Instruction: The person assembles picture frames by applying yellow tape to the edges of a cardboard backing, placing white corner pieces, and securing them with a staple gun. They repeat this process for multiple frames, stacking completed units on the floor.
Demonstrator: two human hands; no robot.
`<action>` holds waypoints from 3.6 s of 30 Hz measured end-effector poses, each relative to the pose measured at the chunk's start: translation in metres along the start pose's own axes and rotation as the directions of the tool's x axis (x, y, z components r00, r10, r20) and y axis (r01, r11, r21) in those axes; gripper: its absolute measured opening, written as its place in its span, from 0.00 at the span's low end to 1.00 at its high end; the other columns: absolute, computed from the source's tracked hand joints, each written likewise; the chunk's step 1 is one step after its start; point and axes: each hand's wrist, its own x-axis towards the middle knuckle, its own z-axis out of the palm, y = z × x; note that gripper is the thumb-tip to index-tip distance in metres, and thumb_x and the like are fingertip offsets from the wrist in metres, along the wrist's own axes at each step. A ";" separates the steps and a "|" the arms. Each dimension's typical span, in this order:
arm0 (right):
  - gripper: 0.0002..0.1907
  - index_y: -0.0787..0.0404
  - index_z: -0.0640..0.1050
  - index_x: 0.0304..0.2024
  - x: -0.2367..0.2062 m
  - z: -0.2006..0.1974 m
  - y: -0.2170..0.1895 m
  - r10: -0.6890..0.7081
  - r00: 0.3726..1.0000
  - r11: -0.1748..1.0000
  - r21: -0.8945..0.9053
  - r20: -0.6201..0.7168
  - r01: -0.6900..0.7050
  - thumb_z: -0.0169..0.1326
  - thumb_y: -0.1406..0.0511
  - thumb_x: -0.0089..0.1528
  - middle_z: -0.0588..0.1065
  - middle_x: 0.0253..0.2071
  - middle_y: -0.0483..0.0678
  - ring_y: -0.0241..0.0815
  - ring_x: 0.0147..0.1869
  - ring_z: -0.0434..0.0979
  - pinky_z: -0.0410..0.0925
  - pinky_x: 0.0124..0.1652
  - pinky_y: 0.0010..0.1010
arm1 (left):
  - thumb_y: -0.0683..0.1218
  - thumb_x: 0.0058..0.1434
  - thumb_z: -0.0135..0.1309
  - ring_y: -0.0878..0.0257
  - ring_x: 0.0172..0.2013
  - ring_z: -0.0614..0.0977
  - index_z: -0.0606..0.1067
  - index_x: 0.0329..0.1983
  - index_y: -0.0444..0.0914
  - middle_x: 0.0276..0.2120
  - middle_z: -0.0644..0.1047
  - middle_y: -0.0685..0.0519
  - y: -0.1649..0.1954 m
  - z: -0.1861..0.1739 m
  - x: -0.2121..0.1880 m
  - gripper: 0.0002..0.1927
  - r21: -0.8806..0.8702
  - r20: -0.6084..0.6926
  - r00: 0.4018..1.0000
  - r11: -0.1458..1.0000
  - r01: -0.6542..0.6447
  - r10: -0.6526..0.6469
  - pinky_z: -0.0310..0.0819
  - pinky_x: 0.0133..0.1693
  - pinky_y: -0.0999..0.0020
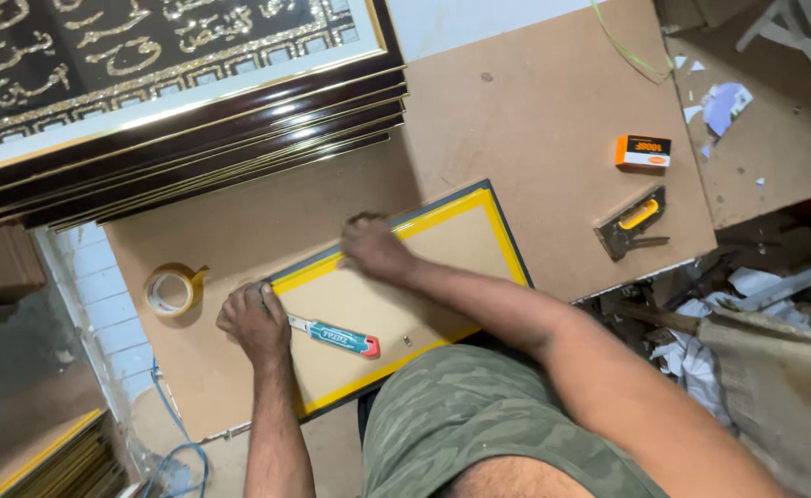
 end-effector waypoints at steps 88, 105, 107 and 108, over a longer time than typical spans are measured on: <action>0.08 0.64 0.76 0.45 -0.271 -0.195 0.155 0.554 0.808 0.381 0.924 -0.203 -0.028 0.63 0.70 0.66 0.82 0.42 0.46 0.31 0.47 0.82 0.76 0.49 0.24 | 0.39 0.60 0.67 0.56 0.37 0.80 0.77 0.49 0.40 0.44 0.72 0.44 0.420 0.011 -0.040 0.16 -0.296 0.049 0.910 0.876 -0.381 0.412 0.77 0.37 0.60; 0.14 0.58 0.80 0.39 -0.259 -0.245 0.122 -0.009 0.953 0.872 0.463 -0.304 0.156 0.70 0.61 0.57 0.79 0.40 0.44 0.47 0.53 0.78 0.66 0.61 0.43 | 0.46 0.55 0.67 0.53 0.45 0.79 0.80 0.46 0.42 0.42 0.79 0.53 0.408 -0.035 -0.071 0.16 -0.233 0.156 0.823 0.830 -0.506 0.546 0.73 0.44 0.56; 0.13 0.57 0.80 0.38 -0.261 -0.249 0.117 -0.082 0.960 0.895 0.404 -0.268 0.190 0.70 0.62 0.56 0.79 0.39 0.43 0.45 0.51 0.78 0.64 0.63 0.46 | 0.50 0.52 0.67 0.50 0.46 0.78 0.78 0.51 0.39 0.45 0.78 0.48 0.386 -0.050 -0.083 0.24 -0.161 0.113 0.840 0.844 -0.512 0.531 0.71 0.47 0.54; 0.14 0.57 0.79 0.38 -0.264 -0.250 0.113 -0.085 0.963 0.900 0.396 -0.255 0.184 0.71 0.61 0.56 0.78 0.39 0.43 0.43 0.49 0.78 0.63 0.62 0.47 | 0.52 0.50 0.67 0.49 0.46 0.77 0.77 0.54 0.38 0.46 0.78 0.46 0.372 -0.058 -0.089 0.29 -0.127 0.093 0.847 0.850 -0.512 0.524 0.70 0.48 0.53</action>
